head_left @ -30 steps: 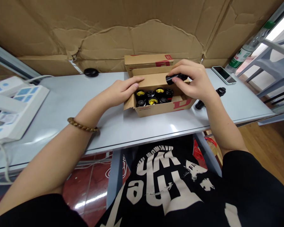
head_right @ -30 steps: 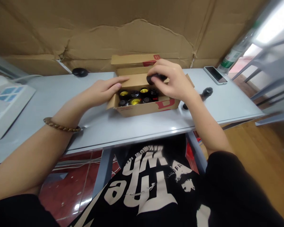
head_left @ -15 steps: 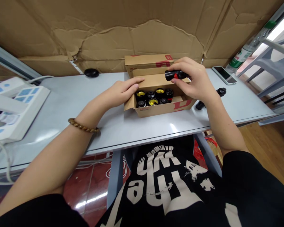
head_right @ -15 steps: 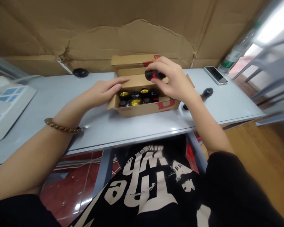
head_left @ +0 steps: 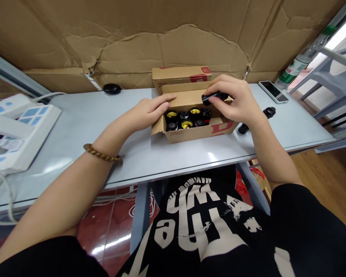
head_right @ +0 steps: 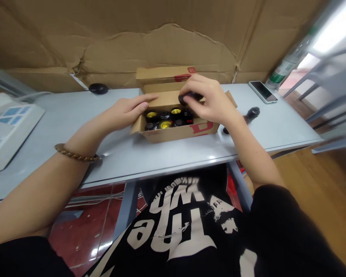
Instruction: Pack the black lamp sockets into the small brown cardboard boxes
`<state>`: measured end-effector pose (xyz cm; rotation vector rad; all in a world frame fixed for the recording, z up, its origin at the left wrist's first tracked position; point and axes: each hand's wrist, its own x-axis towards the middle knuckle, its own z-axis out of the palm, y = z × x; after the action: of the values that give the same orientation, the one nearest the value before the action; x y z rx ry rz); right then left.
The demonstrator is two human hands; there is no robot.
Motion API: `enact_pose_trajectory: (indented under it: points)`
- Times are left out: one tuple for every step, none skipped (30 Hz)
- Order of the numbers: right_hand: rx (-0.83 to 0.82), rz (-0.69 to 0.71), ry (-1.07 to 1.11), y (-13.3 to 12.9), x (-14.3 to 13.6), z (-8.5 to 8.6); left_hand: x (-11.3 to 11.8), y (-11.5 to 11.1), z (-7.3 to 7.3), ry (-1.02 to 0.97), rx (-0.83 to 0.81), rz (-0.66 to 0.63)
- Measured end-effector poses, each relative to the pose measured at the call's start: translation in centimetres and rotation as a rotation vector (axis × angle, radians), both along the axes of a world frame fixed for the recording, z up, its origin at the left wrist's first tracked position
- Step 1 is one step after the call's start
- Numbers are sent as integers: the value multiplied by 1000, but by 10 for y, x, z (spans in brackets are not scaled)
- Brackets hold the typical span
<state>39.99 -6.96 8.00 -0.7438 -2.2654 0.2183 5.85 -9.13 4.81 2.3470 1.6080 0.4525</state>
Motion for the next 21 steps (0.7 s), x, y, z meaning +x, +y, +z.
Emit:
enact_pose_trajectory:
  points:
    - [3, -3, 7, -1, 1, 2, 0, 0, 0, 3, -2, 1]
    - [9, -8, 19, -1, 2, 3, 1, 0, 1, 4, -4, 4]
    - [16, -12, 32, -1, 4, 6, 1, 0, 1, 5, -7, 8]
    - [19, -17, 45, -1, 6, 8, 1, -1, 1, 6, -10, 12]
    - [14, -20, 56, 0, 10, 10, 2, -1, 2, 7, -11, 16]
    - [-4, -18, 60, 2, 14, 11, 2, -1, 2, 8, -13, 20]
    - [-32, -11, 57, 3, 18, 11, 3, -2, 3, 9, -15, 21]
    - [-71, 1, 45, 6, 22, 10, 3, -2, 4, 8, -19, 21]
    - [-114, 19, 29, 8, 25, 9, 3, -2, 4, 8, -24, 19]
    - [-155, 40, 14, 10, 28, 7, 3, -3, 5, 6, -29, 16]
    - [-194, 59, 0, 12, 30, 6, 3, -3, 5, 4, -32, 14]
    - [-227, 73, -10, 13, 31, 4, 3, -3, 5, 0, -33, 11]
    - [-250, 82, -12, 14, 32, 3, 3, -3, 5, -3, -30, 9]
    - [-265, 88, -10, 14, 32, 3, 3, -3, 5, -7, -26, 7]
    - [-273, 93, -10, 14, 32, 3, 2, -3, 5, -8, -22, 4]
    - [-279, 99, -13, 13, 32, 4, 2, -2, 4, -9, -20, 2]
    - [-290, 106, -24, 12, 32, 6, 2, -2, 4, -8, -19, 2]
    - [-313, 117, -45, 10, 31, 9, 1, -2, 3, -6, -19, 2]
    - [-346, 127, -71, 8, 31, 11, 1, -1, 3, -5, -19, 2]
    - [-391, 129, -104, 6, 30, 14, 1, -1, 3, -4, -19, 2]
    - [-440, 122, -138, 4, 30, 16, 1, 0, 3, -3, -19, 0]
